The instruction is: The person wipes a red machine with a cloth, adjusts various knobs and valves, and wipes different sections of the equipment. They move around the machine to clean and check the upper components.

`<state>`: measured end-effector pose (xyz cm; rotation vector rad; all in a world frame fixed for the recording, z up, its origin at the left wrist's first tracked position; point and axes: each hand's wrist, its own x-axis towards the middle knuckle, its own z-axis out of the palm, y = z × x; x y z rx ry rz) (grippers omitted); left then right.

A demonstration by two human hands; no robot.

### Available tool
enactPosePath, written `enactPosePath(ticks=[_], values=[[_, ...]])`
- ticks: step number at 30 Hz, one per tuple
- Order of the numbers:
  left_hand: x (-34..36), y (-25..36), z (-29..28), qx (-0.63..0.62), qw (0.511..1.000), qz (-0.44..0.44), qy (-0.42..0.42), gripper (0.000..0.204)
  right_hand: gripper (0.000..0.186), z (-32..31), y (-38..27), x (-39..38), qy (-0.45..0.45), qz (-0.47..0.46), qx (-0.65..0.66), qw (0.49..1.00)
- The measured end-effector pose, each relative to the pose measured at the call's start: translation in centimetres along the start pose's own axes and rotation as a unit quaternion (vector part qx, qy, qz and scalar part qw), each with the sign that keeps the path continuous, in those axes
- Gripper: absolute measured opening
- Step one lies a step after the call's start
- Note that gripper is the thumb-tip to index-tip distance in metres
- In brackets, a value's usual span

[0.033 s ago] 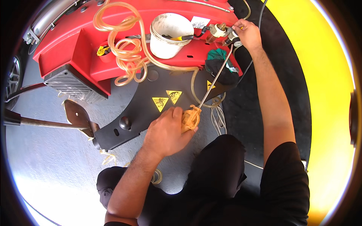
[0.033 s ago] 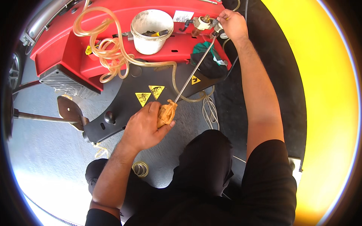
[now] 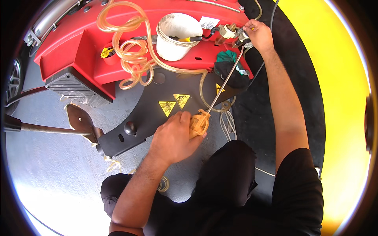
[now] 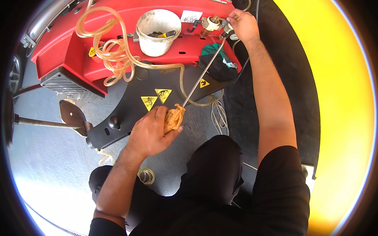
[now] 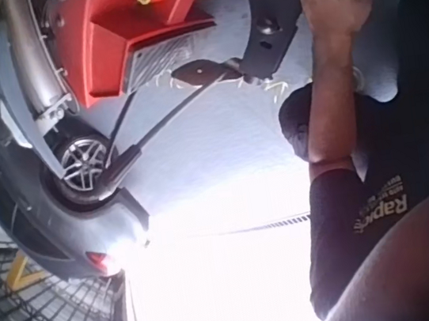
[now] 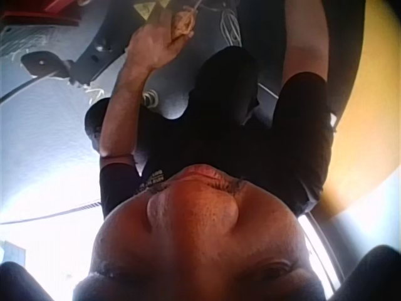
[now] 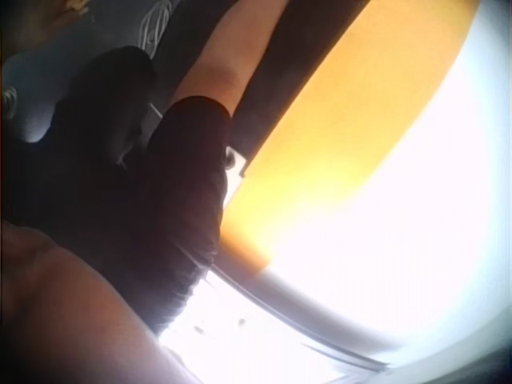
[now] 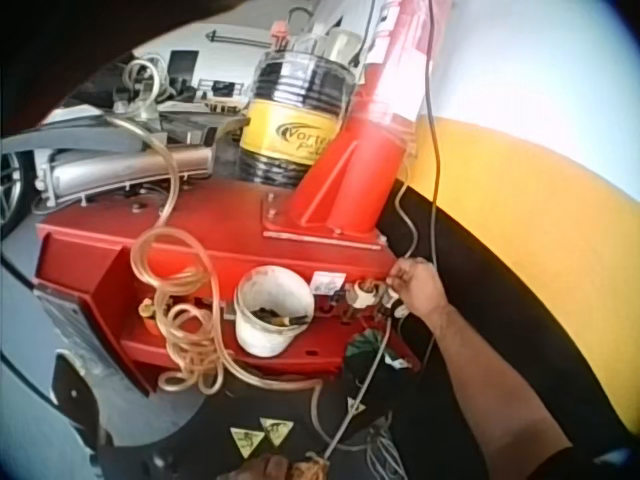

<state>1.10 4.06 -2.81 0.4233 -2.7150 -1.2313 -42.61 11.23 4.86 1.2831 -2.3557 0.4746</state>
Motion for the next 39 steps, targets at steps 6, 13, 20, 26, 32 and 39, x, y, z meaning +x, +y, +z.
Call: enactPosePath(ticks=[6, 13, 20, 26, 32, 39], values=[[0.0, -0.2, -0.1, 0.001, 1.000, 0.001, 0.009, 0.053, 0.017, 0.2, 0.2, -0.1, 0.004, -0.004, -0.014, 1.000], [0.2, -0.4, -0.1, -0.001, 1.000, 0.006, 0.006, 0.052, 0.015, 0.0, 0.5, 0.1, -0.011, -0.017, 0.005, 1.000], [0.3, -0.4, -0.2, 0.000, 1.000, 0.007, 0.000, 0.051, 0.014, 0.0, 0.2, -0.3, 0.006, -0.016, -0.019, 1.000], [0.2, -0.5, -0.1, -0.001, 1.000, 0.004, -0.003, 0.052, 0.013, -0.1, 0.1, -0.3, -0.010, 0.000, -0.019, 1.000], [0.2, -0.4, 0.0, 0.002, 1.000, 0.004, 0.001, 0.052, 0.013, 0.1, 0.3, -0.1, -0.014, -0.029, -0.005, 0.999], [-0.1, -0.1, -0.2, 0.004, 1.000, 0.005, 0.005, 0.051, 0.013, -0.3, 0.1, 0.3, -0.033, -0.031, 0.008, 0.999]])
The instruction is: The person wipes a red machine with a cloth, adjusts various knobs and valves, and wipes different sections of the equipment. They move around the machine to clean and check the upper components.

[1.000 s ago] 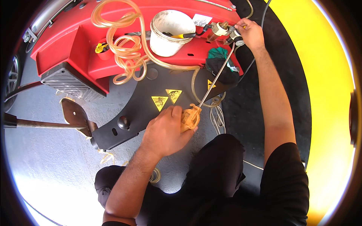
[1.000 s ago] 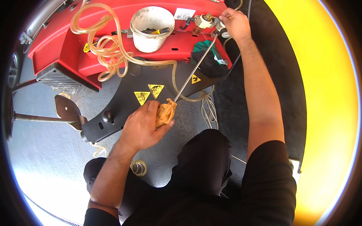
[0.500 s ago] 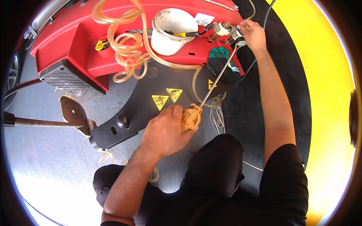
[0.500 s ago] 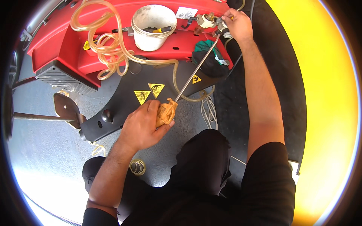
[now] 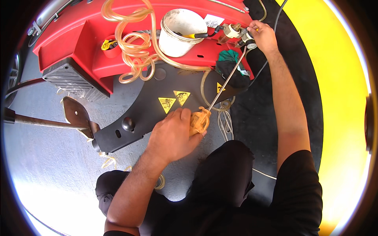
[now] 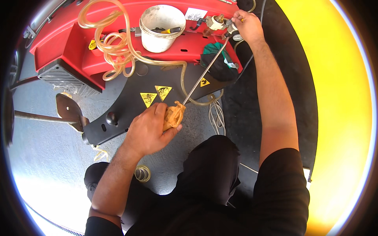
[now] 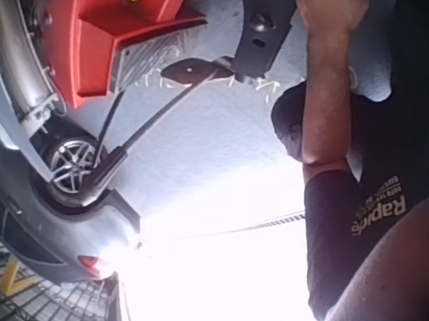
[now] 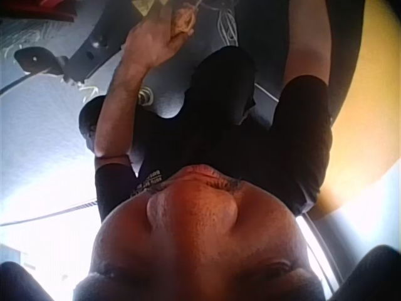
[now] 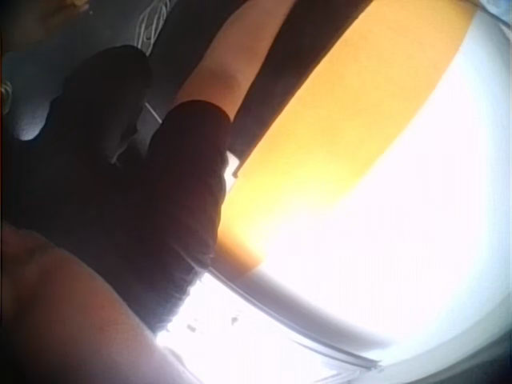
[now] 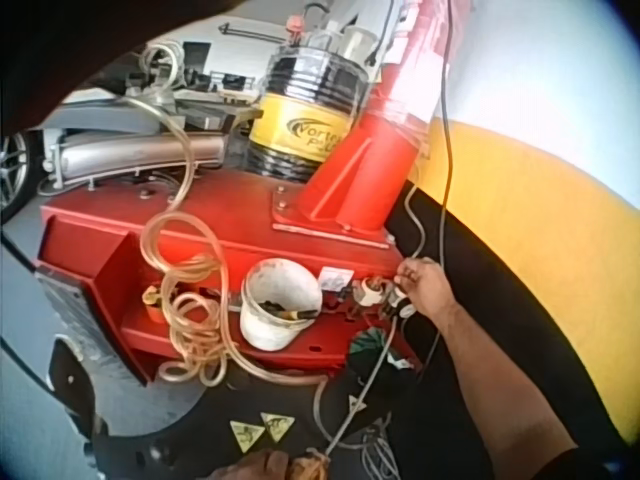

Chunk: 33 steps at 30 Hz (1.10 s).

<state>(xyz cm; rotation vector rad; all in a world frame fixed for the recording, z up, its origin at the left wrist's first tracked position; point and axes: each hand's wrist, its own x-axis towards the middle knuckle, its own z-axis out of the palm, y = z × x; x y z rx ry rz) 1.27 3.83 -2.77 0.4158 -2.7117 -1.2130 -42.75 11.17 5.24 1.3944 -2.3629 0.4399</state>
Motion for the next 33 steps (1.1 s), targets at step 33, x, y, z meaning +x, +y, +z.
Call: enactPosePath(ticks=[33], values=[[-0.7, 1.0, -0.8, -0.019, 0.999, -0.036, 0.028, 0.057, 0.019, 9.6, -3.5, -8.3, 0.311, 0.245, 0.298, 0.869]])
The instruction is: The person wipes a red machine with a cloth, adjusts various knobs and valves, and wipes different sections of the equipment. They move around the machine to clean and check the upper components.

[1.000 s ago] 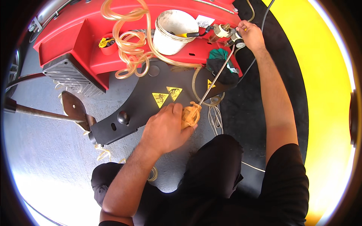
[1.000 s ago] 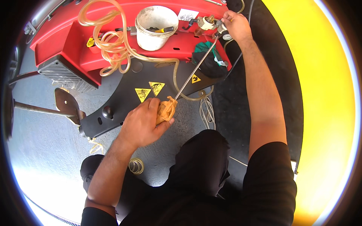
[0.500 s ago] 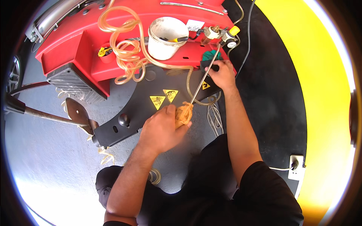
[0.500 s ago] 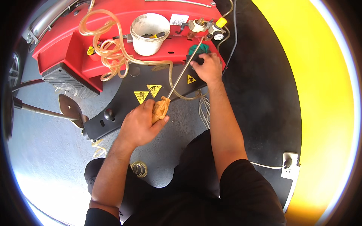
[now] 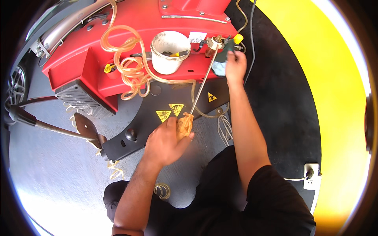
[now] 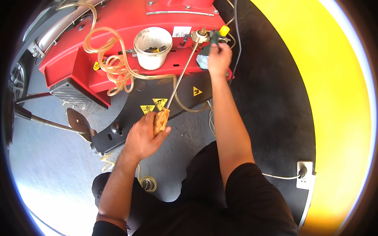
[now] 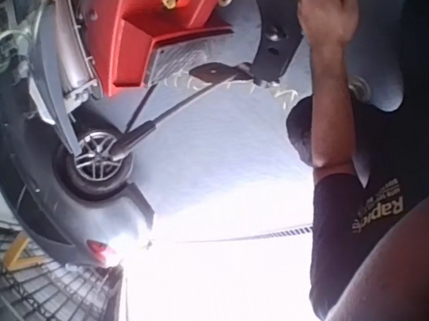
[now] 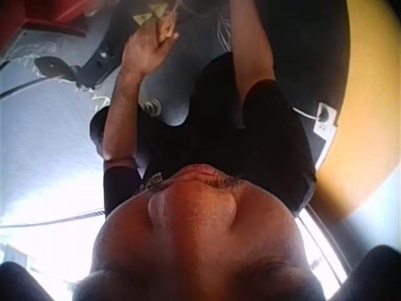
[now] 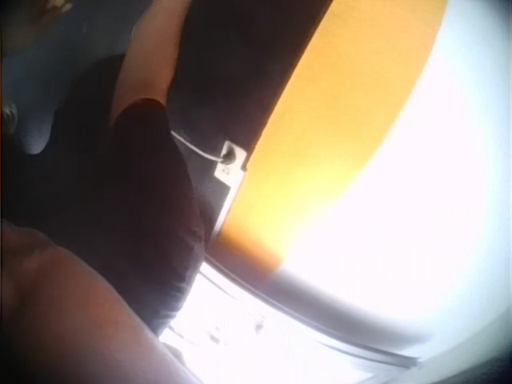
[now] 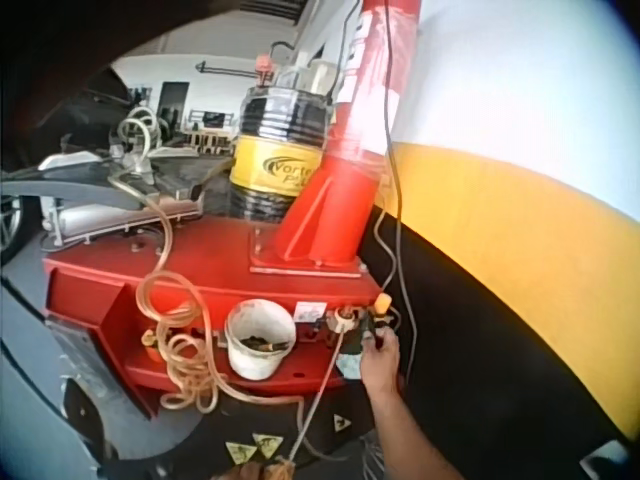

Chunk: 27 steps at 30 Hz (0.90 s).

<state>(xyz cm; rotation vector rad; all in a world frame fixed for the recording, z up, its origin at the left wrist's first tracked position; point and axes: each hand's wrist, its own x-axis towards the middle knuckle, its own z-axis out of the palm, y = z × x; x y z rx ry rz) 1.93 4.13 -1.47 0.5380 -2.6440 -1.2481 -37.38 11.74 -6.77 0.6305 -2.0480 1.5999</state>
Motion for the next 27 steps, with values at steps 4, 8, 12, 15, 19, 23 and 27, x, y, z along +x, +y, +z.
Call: enactPosePath(ticks=[4, 8, 12, 15, 19, 23, 27], values=[[0.4, 0.2, 0.6, -0.012, 0.998, 0.045, 0.034, 0.053, 0.019, 4.0, 1.2, 0.4, -0.035, -0.135, -0.131, 0.982], [0.1, -0.2, -0.2, -0.006, 1.000, 0.011, 0.011, 0.051, 0.013, 4.8, -0.7, -4.5, -0.207, 0.119, -0.020, 0.971], [-0.2, 0.5, -0.9, -0.008, 1.000, 0.015, -0.008, 0.050, 0.010, -0.1, -2.5, -1.4, 0.095, 0.249, 0.256, 0.929], [-0.1, 0.0, -0.1, -0.009, 0.999, -0.003, -0.042, 0.052, 0.010, -2.6, -5.1, 0.4, 0.199, 0.198, 0.307, 0.909], [1.2, 1.0, 0.2, -0.032, 0.996, -0.004, -0.079, 0.053, 0.010, -4.0, -0.9, 1.9, 0.025, 0.145, 0.137, 0.980], [1.9, 0.7, 0.6, -0.057, 0.997, 0.024, -0.053, 0.048, 0.015, -1.9, -1.0, 0.3, -0.051, 0.128, 0.179, 0.974], [2.4, 1.6, 1.1, -0.047, 0.996, 0.022, -0.067, 0.049, 0.013, -1.9, 0.5, 0.8, -0.010, 0.145, 0.165, 0.976]])
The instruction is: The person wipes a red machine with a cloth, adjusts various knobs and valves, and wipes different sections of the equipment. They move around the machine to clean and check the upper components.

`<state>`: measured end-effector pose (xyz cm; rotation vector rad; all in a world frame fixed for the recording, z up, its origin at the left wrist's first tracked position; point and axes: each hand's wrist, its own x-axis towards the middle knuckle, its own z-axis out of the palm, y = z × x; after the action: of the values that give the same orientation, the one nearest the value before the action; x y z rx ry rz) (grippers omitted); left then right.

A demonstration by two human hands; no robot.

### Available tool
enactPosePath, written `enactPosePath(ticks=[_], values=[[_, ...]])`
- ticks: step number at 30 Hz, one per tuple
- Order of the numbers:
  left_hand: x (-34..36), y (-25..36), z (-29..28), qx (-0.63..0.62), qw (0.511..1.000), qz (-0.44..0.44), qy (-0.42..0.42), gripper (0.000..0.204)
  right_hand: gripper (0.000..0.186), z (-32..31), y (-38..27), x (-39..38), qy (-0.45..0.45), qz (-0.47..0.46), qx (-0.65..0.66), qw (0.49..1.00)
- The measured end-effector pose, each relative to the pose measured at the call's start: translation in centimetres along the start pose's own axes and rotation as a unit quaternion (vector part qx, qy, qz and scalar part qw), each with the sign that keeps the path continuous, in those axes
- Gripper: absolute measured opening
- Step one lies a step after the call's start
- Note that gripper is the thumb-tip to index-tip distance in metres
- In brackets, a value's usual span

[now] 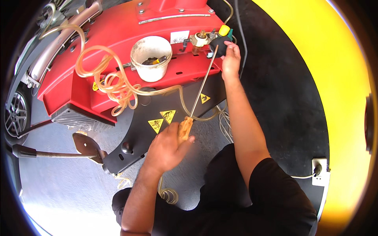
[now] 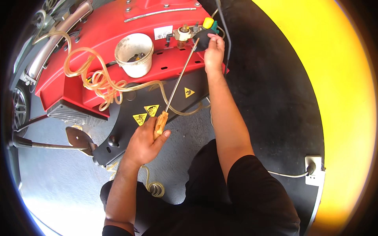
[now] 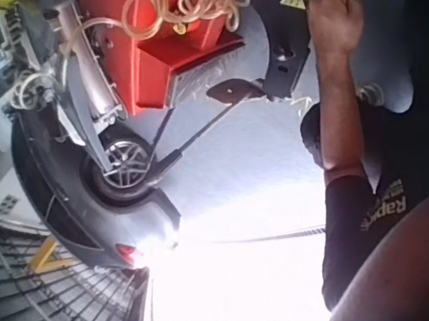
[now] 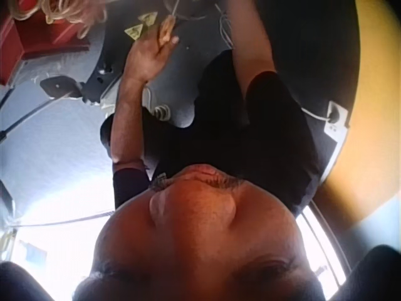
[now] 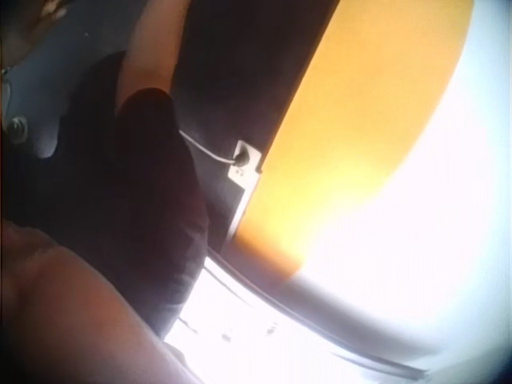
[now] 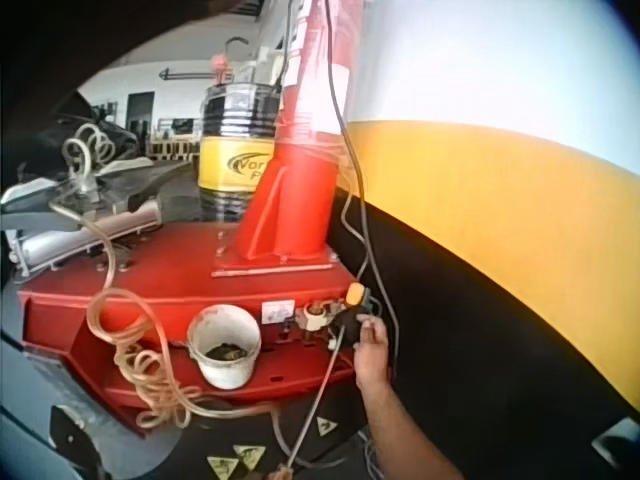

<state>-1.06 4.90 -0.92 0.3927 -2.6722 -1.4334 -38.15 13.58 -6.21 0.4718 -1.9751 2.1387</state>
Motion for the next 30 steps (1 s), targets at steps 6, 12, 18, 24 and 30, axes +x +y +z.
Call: enactPosePath(ticks=[6, 12, 18, 24, 30], values=[[0.1, -0.5, 1.1, 0.034, 0.999, 0.005, 0.005, 0.051, 0.039, 3.4, -1.6, -0.6, 0.073, 0.154, 0.197, 0.965], [0.5, 0.2, 1.7, 0.028, 1.000, -0.012, -0.001, 0.051, 0.040, 1.9, -0.8, 0.1, 0.094, -0.228, -0.376, 0.893], [0.5, 0.7, 2.3, 0.030, 0.999, 0.010, 0.015, 0.049, 0.030, -0.1, -0.6, -0.6, 0.017, -0.287, -0.377, 0.881], [-0.6, 0.8, 2.1, 0.041, 0.999, 0.013, 0.026, 0.048, 0.030, -0.3, 0.3, -2.3, 0.030, -0.303, -0.273, 0.912], [-1.2, 1.4, 1.6, 0.048, 0.998, 0.000, 0.041, 0.051, 0.038, 0.7, -1.4, -0.1, 0.023, -0.247, -0.364, 0.898]])
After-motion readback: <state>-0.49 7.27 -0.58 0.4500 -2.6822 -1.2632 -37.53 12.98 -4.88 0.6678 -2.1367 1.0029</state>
